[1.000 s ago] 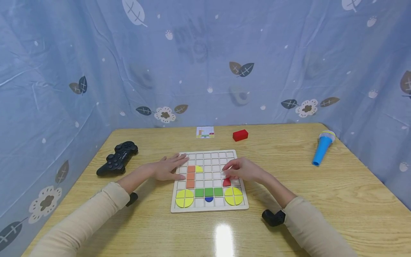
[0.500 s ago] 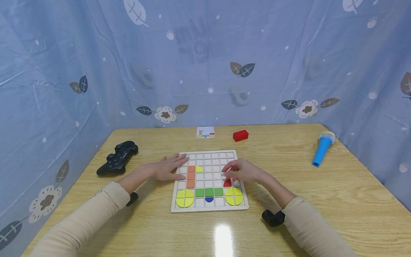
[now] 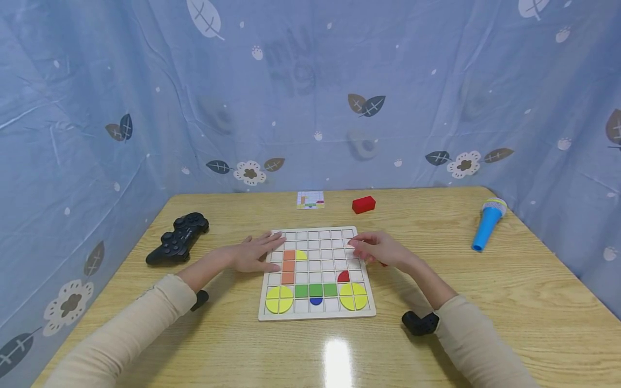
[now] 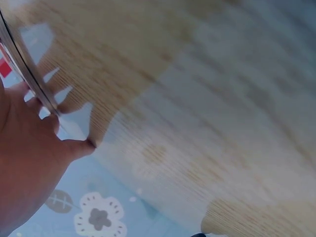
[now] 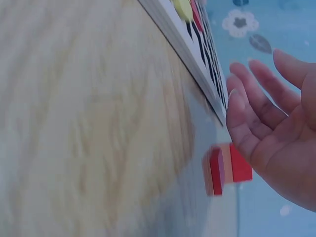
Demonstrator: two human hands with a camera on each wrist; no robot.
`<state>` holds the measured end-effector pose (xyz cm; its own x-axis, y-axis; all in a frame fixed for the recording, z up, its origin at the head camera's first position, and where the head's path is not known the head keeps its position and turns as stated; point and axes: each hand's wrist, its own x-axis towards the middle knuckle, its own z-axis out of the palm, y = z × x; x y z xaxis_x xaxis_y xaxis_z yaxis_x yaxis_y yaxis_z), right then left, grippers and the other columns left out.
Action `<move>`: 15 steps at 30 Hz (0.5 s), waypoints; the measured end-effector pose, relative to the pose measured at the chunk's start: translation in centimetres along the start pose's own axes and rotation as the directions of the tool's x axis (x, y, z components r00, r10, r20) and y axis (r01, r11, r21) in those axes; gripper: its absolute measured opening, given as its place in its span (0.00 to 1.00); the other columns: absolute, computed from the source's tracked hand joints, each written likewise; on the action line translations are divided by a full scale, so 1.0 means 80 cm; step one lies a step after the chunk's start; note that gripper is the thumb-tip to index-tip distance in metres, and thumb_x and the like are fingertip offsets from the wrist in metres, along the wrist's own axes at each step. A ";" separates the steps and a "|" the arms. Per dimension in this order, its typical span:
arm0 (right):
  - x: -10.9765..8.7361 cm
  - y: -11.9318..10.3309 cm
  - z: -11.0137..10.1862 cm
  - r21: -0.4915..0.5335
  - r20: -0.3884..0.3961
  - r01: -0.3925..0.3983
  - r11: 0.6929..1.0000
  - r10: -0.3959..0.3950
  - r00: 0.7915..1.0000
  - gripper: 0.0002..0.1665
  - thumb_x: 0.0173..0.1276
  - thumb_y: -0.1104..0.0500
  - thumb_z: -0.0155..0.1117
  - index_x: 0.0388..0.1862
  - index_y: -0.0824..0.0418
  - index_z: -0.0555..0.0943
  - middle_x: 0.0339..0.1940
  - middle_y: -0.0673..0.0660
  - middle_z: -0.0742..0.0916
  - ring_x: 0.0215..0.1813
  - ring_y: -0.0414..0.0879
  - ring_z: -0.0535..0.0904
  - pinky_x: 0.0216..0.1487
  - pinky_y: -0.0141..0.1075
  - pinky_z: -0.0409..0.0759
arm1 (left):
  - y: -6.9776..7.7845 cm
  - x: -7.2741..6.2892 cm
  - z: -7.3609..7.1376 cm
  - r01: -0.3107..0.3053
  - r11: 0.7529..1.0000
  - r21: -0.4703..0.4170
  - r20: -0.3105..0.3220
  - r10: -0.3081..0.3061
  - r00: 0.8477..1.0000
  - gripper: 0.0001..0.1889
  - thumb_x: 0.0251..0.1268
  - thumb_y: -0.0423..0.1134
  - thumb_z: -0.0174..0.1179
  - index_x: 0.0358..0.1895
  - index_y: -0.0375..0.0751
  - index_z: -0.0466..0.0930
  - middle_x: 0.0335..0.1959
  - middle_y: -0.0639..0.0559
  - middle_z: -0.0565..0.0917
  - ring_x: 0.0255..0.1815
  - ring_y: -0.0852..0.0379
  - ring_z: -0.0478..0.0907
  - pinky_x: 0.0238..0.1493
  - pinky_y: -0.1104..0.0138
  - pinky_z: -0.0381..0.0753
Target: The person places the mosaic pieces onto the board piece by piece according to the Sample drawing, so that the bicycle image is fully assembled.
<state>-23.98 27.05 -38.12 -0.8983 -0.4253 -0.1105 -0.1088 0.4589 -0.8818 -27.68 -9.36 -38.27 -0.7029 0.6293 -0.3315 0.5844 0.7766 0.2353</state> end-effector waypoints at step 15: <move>-0.012 0.028 -0.037 -0.039 -0.128 -0.013 0.999 0.008 0.992 0.29 0.74 0.50 0.55 0.60 0.74 0.72 0.46 0.64 0.84 0.44 0.50 0.80 0.42 0.34 0.79 | 0.000 0.000 0.001 0.003 1.000 -0.004 -0.008 -0.003 1.000 0.44 0.66 0.68 0.45 0.78 0.56 0.36 0.77 0.55 0.38 0.76 0.51 0.30 0.68 0.42 0.34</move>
<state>-24.66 30.79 -38.59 -0.9461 -0.3185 -0.0581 -0.1135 0.4944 -0.8618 -27.64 -9.33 -38.36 -0.7078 0.6274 -0.3247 0.5809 0.7785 0.2378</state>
